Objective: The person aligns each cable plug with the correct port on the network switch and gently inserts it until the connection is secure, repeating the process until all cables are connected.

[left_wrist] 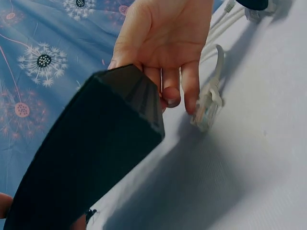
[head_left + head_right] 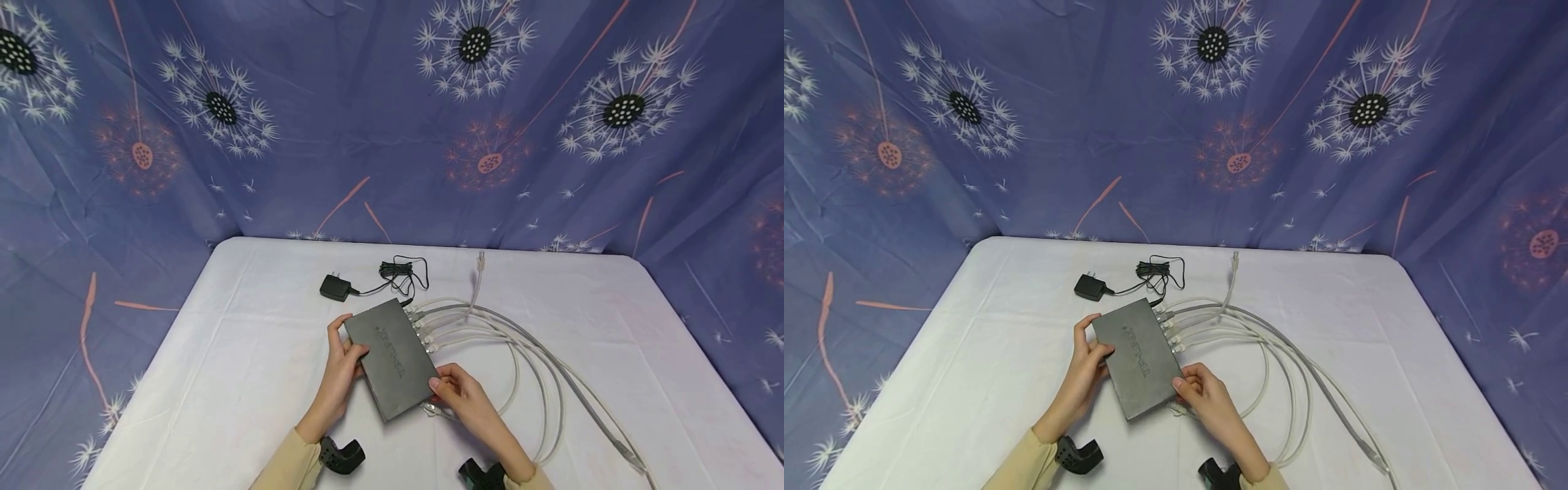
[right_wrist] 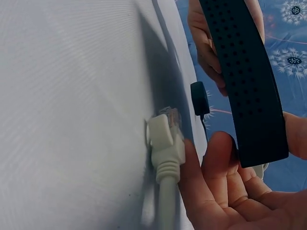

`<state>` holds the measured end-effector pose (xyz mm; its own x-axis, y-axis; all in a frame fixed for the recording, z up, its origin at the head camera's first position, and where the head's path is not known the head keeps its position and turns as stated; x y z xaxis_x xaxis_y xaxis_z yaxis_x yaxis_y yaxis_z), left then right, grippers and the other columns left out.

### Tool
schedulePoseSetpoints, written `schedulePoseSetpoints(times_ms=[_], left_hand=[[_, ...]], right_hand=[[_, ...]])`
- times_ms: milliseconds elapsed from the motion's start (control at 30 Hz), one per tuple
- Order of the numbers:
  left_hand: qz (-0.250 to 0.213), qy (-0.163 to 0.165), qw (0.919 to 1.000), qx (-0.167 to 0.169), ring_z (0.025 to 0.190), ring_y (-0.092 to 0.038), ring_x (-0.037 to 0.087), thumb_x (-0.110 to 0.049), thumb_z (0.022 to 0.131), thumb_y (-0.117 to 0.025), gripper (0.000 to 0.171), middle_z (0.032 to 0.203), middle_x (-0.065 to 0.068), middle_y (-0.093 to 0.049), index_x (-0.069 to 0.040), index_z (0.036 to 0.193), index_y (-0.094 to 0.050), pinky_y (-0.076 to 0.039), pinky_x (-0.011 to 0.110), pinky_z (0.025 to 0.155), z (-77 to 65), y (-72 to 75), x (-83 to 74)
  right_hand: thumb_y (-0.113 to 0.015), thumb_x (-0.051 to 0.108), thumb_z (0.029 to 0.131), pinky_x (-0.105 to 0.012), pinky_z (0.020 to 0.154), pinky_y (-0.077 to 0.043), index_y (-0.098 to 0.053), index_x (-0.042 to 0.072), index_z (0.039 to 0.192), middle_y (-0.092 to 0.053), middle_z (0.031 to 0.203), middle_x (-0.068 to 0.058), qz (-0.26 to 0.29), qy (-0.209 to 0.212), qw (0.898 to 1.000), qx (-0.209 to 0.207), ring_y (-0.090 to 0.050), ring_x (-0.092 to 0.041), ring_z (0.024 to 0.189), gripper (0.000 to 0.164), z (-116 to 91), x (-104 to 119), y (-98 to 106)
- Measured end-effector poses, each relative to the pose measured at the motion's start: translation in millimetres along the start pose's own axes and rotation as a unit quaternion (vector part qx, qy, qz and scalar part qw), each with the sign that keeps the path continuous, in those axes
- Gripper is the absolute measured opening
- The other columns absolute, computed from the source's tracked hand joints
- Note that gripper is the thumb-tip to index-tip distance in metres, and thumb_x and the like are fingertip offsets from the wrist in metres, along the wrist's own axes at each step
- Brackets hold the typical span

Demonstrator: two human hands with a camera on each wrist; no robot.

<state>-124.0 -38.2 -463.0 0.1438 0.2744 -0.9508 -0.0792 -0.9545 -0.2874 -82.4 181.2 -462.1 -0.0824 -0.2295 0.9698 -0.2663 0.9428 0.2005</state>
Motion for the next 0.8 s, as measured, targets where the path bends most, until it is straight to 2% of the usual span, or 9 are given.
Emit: schedulePoseSetpoints(times_ms=[300, 567, 800], left_hand=[[0.037, -0.003, 0.9993, -0.001, 0.086, -0.058, 0.015, 0.001, 0.090, -0.045, 0.055, 0.120, 0.022, -0.055, -0.014, 0.137, -0.021, -0.047, 0.029, 0.072, -1.4, 6.8, 4.6], [0.061, -0.001, 0.9981, -0.011, 0.088, -0.057, 0.018, 0.003, 0.086, -0.048, 0.053, 0.119, 0.022, -0.046, -0.007, 0.134, -0.028, -0.049, 0.030, 0.074, -1.7, 15.3, 9.0], [0.081, -0.004, 0.9967, 0.001, 0.086, -0.059, 0.015, 0.003, 0.087, -0.050, 0.051, 0.116, 0.021, -0.046, -0.003, 0.133, -0.029, -0.048, 0.028, 0.076, -5.2, 20.6, 12.9]], right_hand=[[-0.054, 0.017, 0.097, -0.030, 0.076, -0.052, -0.048, -0.013, 0.113, -0.057, 0.090, -0.010, -0.006, -0.005, 1.000, 0.015, -0.064, -0.021, 0.082, 0.034, -1.2, -2.7, 1.4], [-0.054, 0.015, 0.097, -0.031, 0.072, -0.053, -0.046, -0.015, 0.115, -0.057, 0.087, -0.009, -0.004, -0.006, 1.000, 0.027, -0.064, -0.022, 0.077, 0.036, -0.8, -6.4, 3.3], [-0.055, 0.016, 0.097, -0.033, 0.066, -0.054, -0.044, -0.017, 0.116, -0.057, 0.086, -0.009, 0.009, -0.020, 0.999, 0.040, -0.064, -0.020, 0.074, 0.040, -1.9, -10.0, 4.5]])
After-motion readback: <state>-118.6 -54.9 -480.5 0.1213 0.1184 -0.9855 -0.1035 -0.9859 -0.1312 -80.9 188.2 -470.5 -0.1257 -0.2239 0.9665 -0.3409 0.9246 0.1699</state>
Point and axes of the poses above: each hand's wrist, its own z-axis towards the middle knuckle, its own y-axis out of the back of the hand, x = y × z, the point moved 3 cm from there along z, towards the middle knuckle
